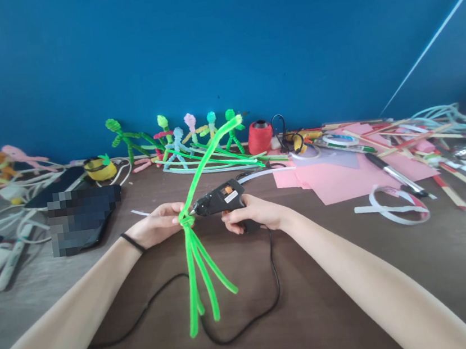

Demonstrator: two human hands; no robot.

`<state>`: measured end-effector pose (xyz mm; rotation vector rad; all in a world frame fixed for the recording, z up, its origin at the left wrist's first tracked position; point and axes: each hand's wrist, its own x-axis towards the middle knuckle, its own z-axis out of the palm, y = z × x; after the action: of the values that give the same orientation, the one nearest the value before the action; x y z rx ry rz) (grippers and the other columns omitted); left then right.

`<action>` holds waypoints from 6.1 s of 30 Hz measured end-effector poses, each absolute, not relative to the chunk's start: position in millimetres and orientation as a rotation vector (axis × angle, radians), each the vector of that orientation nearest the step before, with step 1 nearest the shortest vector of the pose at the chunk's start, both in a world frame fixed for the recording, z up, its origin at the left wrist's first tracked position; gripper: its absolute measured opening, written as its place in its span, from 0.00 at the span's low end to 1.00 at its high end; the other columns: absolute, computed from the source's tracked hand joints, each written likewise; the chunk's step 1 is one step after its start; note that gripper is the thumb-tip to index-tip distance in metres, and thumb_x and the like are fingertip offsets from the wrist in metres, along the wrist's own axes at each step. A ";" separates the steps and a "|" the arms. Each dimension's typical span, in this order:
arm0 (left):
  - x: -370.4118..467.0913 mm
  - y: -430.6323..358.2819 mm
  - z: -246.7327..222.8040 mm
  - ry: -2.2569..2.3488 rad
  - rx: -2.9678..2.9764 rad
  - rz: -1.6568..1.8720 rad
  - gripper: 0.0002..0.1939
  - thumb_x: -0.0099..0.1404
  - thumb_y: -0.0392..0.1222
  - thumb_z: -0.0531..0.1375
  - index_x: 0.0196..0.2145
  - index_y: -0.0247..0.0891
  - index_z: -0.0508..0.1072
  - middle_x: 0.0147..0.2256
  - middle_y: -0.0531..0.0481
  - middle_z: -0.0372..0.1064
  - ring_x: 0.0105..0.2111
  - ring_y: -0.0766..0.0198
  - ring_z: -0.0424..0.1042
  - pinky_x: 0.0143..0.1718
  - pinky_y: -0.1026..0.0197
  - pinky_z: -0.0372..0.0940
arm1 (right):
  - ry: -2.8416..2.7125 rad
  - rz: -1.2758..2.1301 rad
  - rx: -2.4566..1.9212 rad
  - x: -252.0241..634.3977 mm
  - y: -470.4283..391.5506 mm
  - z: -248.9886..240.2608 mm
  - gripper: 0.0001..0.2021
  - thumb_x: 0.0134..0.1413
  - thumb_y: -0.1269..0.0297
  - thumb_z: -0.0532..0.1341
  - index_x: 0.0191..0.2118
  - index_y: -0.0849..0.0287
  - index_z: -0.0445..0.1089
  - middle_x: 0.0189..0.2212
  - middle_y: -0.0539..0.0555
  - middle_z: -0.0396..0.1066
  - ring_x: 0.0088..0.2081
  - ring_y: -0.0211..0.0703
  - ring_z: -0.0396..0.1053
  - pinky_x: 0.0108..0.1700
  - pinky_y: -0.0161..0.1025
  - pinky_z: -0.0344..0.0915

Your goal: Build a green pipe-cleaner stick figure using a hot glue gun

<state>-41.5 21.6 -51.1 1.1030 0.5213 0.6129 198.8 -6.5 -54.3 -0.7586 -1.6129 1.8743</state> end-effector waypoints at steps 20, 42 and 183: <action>-42.2 24.2 -53.9 0.510 1.053 0.630 0.12 0.44 0.38 0.68 0.27 0.30 0.73 0.27 0.48 0.70 0.28 0.66 0.69 0.34 0.63 0.61 | -1.601 1.130 -1.559 199.0 0.0 -47.3 0.29 0.53 0.40 0.44 0.19 0.61 0.62 0.15 0.53 0.62 0.18 0.37 0.58 0.21 0.35 0.51; -37.8 19.4 -47.8 0.542 1.122 0.587 0.11 0.45 0.38 0.67 0.26 0.30 0.71 0.27 0.48 0.69 0.28 0.67 0.67 0.34 0.64 0.57 | -2.100 0.292 -2.056 194.5 -7.6 -34.6 0.23 0.56 0.49 0.45 0.24 0.59 0.67 0.23 0.59 0.67 0.29 0.49 0.65 0.28 0.40 0.50; -17.6 6.3 -34.7 0.698 1.274 0.800 0.10 0.49 0.41 0.65 0.24 0.33 0.70 0.28 0.51 0.64 0.29 0.68 0.61 0.34 0.64 0.55 | -1.546 1.270 -0.961 167.5 -28.8 -31.6 0.10 0.45 0.61 0.62 0.32 0.61 0.66 0.20 0.45 0.60 0.17 0.29 0.55 0.18 0.31 0.52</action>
<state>-17.6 6.3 -34.7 1.2737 0.6978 0.7999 167.5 -28.8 -31.6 -0.9608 -1.5457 1.2700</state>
